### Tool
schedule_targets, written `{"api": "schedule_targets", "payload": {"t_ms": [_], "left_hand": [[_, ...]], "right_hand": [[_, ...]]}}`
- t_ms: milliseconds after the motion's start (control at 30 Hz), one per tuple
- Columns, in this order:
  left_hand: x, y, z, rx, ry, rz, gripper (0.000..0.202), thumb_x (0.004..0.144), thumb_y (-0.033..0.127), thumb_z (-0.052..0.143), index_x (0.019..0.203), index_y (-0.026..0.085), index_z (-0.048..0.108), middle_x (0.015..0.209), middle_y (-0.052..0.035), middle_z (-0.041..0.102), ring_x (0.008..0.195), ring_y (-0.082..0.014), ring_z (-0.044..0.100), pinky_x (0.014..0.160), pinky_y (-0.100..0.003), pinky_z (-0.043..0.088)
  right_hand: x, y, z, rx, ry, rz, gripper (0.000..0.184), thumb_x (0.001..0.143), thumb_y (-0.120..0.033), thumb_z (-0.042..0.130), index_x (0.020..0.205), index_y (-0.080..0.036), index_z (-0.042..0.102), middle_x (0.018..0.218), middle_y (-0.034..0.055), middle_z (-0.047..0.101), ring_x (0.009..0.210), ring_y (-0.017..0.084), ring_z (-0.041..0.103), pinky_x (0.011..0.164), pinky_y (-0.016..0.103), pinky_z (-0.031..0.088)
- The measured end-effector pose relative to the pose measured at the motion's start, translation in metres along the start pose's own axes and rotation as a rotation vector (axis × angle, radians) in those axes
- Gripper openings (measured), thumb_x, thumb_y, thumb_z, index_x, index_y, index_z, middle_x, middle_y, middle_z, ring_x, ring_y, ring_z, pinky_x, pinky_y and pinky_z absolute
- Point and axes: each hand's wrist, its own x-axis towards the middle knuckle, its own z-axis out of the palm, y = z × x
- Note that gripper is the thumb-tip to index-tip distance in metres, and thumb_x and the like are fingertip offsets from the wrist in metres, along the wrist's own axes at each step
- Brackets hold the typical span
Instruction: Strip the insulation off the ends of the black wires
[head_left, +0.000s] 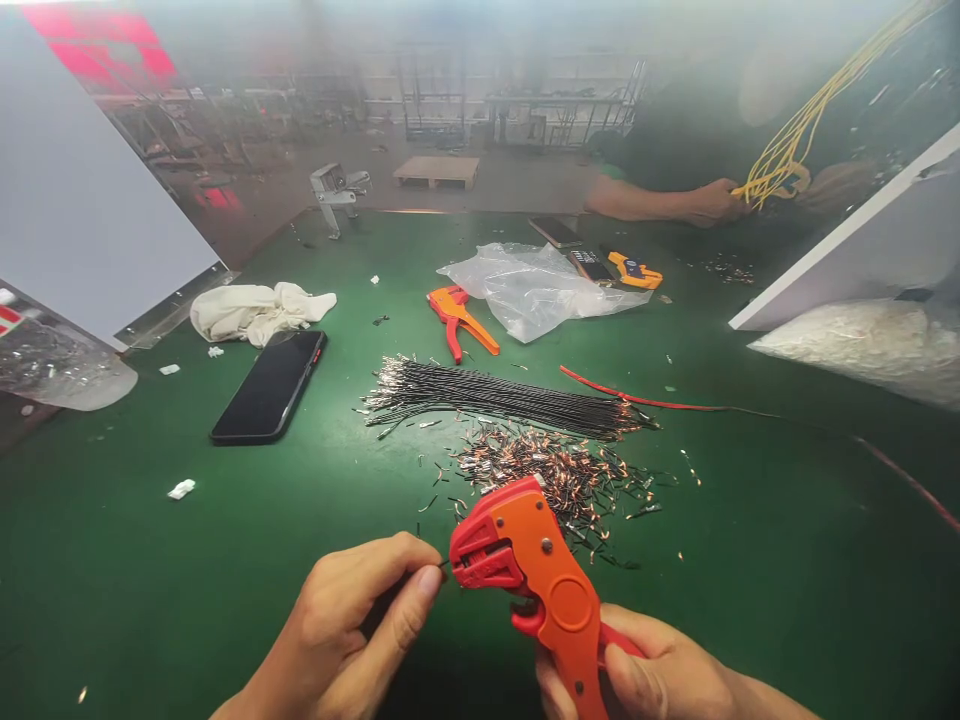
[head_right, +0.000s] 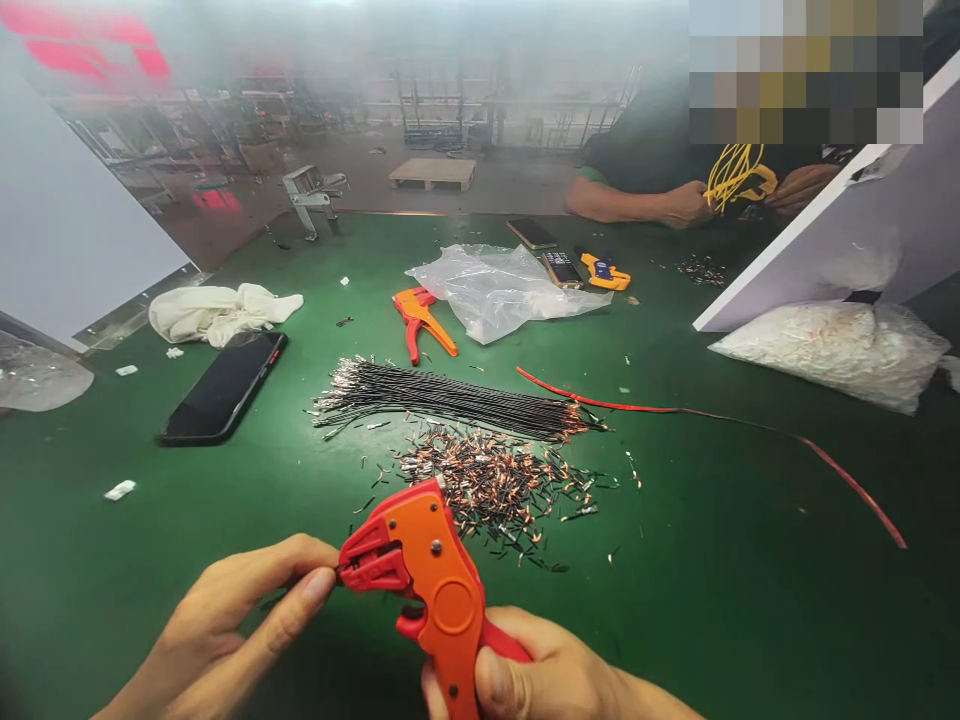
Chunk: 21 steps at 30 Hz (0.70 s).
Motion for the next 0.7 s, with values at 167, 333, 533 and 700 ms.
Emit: {"api": "schedule_targets", "payload": {"t_ms": [167, 333, 533, 700], "left_hand": [[0.0005, 0.0034, -0.0012, 0.006, 0.029, -0.033, 0.022, 0.103, 0.024, 0.044, 0.088, 0.022, 0.061, 0.070, 0.0047, 0.061, 0.061, -0.0103, 0.061, 0.062, -0.017, 0.047], [-0.0002, -0.0016, 0.0022, -0.020, -0.052, -0.065, 0.033, 0.106, 0.027, 0.037, 0.077, 0.021, 0.051, 0.064, 0.0056, 0.052, 0.054, -0.0084, 0.050, 0.054, -0.016, 0.041], [-0.0004, -0.0044, 0.0060, -0.073, -0.072, -0.082, 0.037, 0.107, 0.030, 0.036, 0.074, 0.020, 0.051, 0.063, 0.0056, 0.048, 0.054, -0.0079, 0.045, 0.052, -0.015, 0.038], [0.0025, -0.0041, 0.0049, -0.116, -0.098, -0.093, 0.034, 0.106, 0.030, 0.038, 0.081, 0.020, 0.058, 0.066, 0.0043, 0.057, 0.056, -0.0086, 0.052, 0.054, -0.015, 0.041]], "right_hand": [[-0.0015, -0.0020, 0.0005, -0.019, 0.007, 0.019, 0.062, 0.086, -0.071, 0.062, 0.095, -0.010, 0.064, 0.077, 0.0023, 0.049, 0.064, 0.010, 0.040, 0.058, 0.025, 0.027], [-0.0025, -0.0052, 0.0036, 0.004, 0.025, 0.033, 0.060, 0.087, -0.070, 0.062, 0.093, -0.010, 0.064, 0.078, 0.0025, 0.049, 0.066, 0.011, 0.041, 0.061, 0.025, 0.029], [-0.0012, -0.0034, 0.0079, 0.080, 0.064, 0.027, 0.057, 0.083, -0.067, 0.068, 0.091, -0.011, 0.063, 0.075, 0.0017, 0.049, 0.063, 0.010, 0.042, 0.060, 0.024, 0.030], [-0.0022, -0.0045, 0.0077, 0.112, 0.073, 0.035, 0.057, 0.083, -0.067, 0.068, 0.092, -0.011, 0.064, 0.076, 0.0019, 0.050, 0.064, 0.011, 0.042, 0.061, 0.024, 0.031]]}}
